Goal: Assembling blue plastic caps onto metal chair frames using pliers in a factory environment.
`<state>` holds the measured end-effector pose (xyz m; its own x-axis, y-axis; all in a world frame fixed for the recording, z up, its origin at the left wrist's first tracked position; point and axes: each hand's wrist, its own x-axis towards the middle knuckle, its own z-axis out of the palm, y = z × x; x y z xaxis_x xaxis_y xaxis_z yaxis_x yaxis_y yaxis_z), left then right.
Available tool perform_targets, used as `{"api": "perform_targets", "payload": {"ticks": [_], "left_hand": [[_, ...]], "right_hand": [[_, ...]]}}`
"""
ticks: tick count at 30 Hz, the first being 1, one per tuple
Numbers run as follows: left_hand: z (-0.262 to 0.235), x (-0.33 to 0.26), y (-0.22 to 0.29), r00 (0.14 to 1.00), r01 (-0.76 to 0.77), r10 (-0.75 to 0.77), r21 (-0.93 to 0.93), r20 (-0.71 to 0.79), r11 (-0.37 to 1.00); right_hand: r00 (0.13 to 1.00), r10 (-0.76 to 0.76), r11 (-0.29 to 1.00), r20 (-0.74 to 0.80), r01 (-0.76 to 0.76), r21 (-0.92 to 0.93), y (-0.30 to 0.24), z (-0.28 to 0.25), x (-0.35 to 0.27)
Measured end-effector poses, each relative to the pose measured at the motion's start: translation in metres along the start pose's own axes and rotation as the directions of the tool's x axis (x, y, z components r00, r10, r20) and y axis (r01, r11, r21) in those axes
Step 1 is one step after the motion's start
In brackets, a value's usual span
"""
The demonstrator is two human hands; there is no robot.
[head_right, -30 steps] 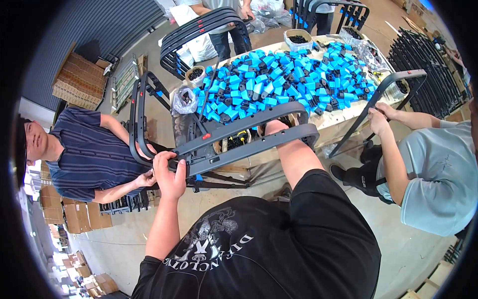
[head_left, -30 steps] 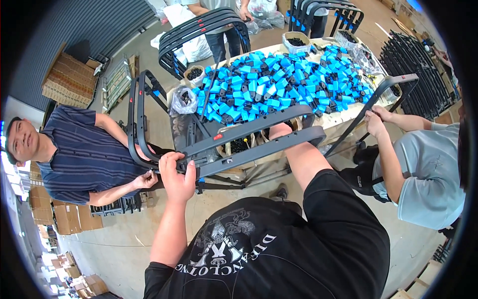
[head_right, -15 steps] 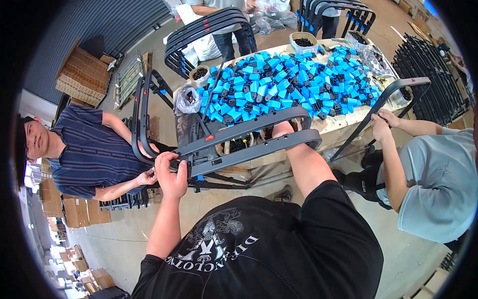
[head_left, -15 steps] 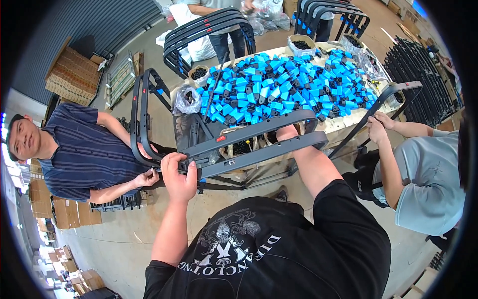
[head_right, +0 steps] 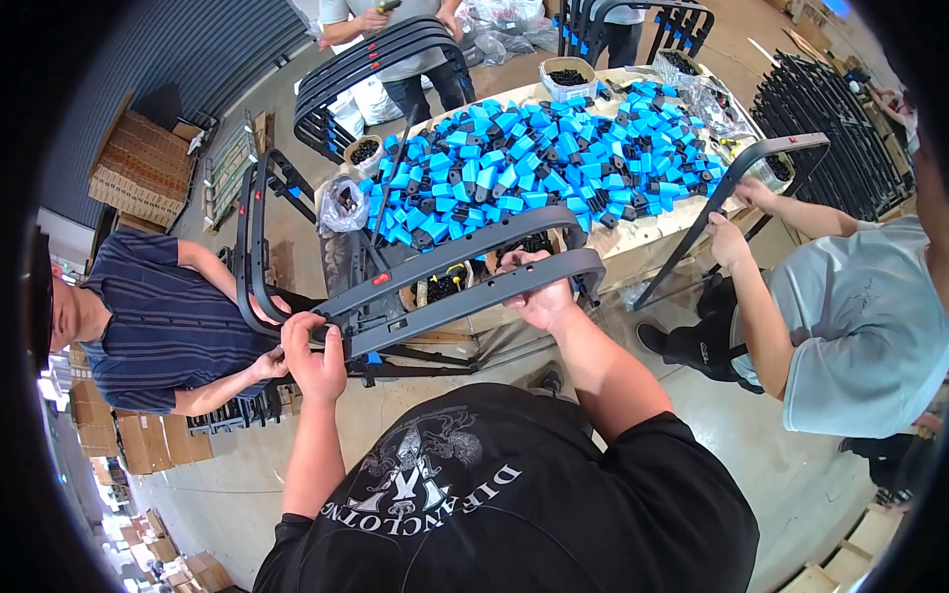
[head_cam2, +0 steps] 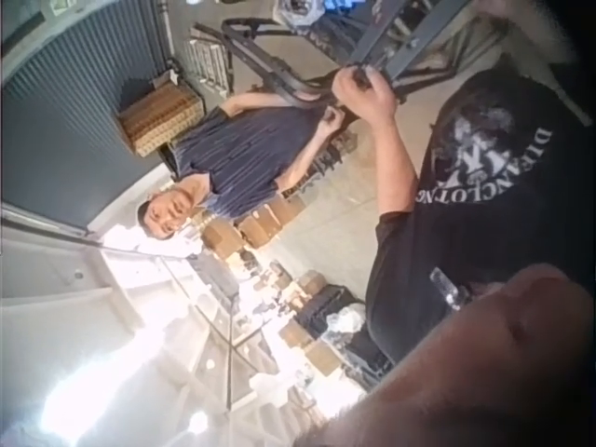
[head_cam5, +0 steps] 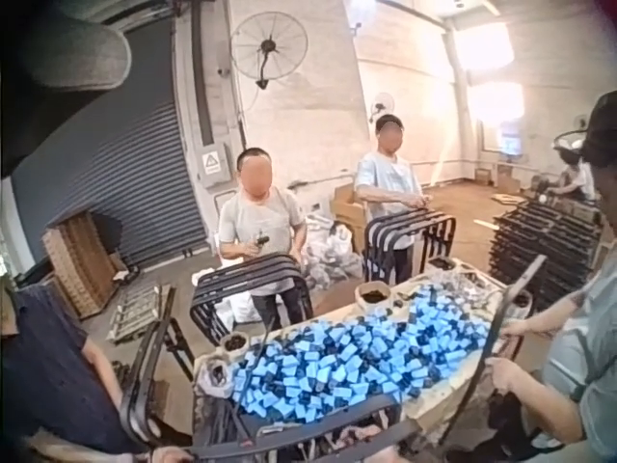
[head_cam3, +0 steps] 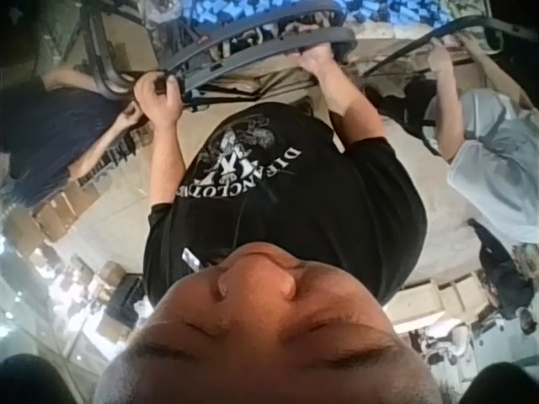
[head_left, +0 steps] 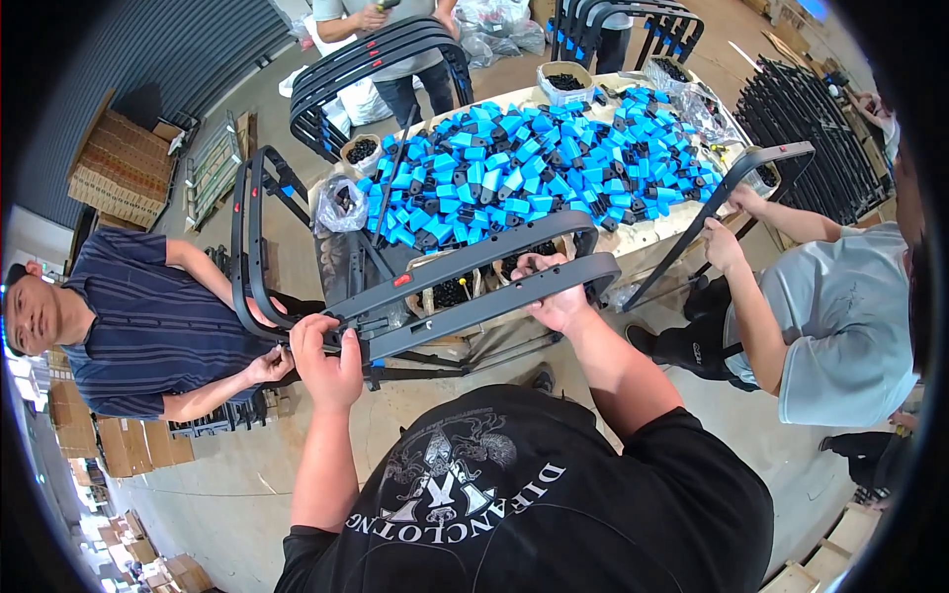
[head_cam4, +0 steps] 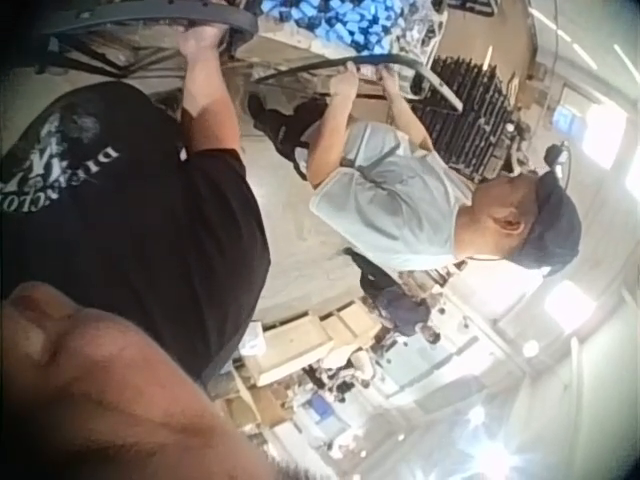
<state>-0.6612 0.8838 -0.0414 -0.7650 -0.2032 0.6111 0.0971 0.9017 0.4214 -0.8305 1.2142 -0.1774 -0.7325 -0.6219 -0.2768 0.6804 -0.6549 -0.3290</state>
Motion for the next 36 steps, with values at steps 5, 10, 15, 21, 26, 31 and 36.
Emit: {"api": "perform_targets", "payload": {"ticks": [5, 10, 15, 21, 26, 31, 36], "left_hand": [[0.007, -0.001, 0.003, 0.999, -0.006, 0.005, -0.014, -0.044, 1.0], [-0.008, -0.034, 0.033, 0.949, -0.256, 0.249, -0.013, -0.196, 0.967], [0.041, -0.081, 0.037, 0.969, -0.108, 0.172, -0.326, 0.176, 0.939], [0.172, -0.056, -0.006, 0.862, 0.071, -0.012, -0.097, 0.507, 0.993], [0.237, -0.019, -0.016, 0.619, 0.295, -0.25, 0.075, 0.744, 0.953], [0.284, 0.002, -0.016, 0.619, 0.254, -0.282, 0.152, 0.733, 0.955], [0.278, -0.017, -0.051, 0.619, 0.2, -0.305, 0.231, 0.724, 0.952]], "right_hand": [[0.994, 0.026, 0.999, -0.106, -0.022, 0.032, 0.011, -0.018, 0.019], [0.954, 0.073, 0.956, -0.29, -0.15, -0.253, 0.019, -0.002, -0.02], [0.971, 0.13, 0.973, -0.202, -0.164, -0.164, 0.017, -0.064, -0.067], [0.943, 0.135, 0.916, -0.304, -0.236, -0.325, 0.01, -0.057, -0.096], [0.907, 0.201, 0.851, -0.371, -0.349, -0.391, 0.0, -0.077, -0.117], [0.906, 0.165, 0.734, -0.39, -0.377, -0.565, -0.009, -0.104, -0.146], [0.848, 0.151, 0.712, -0.508, -0.449, -0.539, -0.005, -0.126, -0.166]]}}
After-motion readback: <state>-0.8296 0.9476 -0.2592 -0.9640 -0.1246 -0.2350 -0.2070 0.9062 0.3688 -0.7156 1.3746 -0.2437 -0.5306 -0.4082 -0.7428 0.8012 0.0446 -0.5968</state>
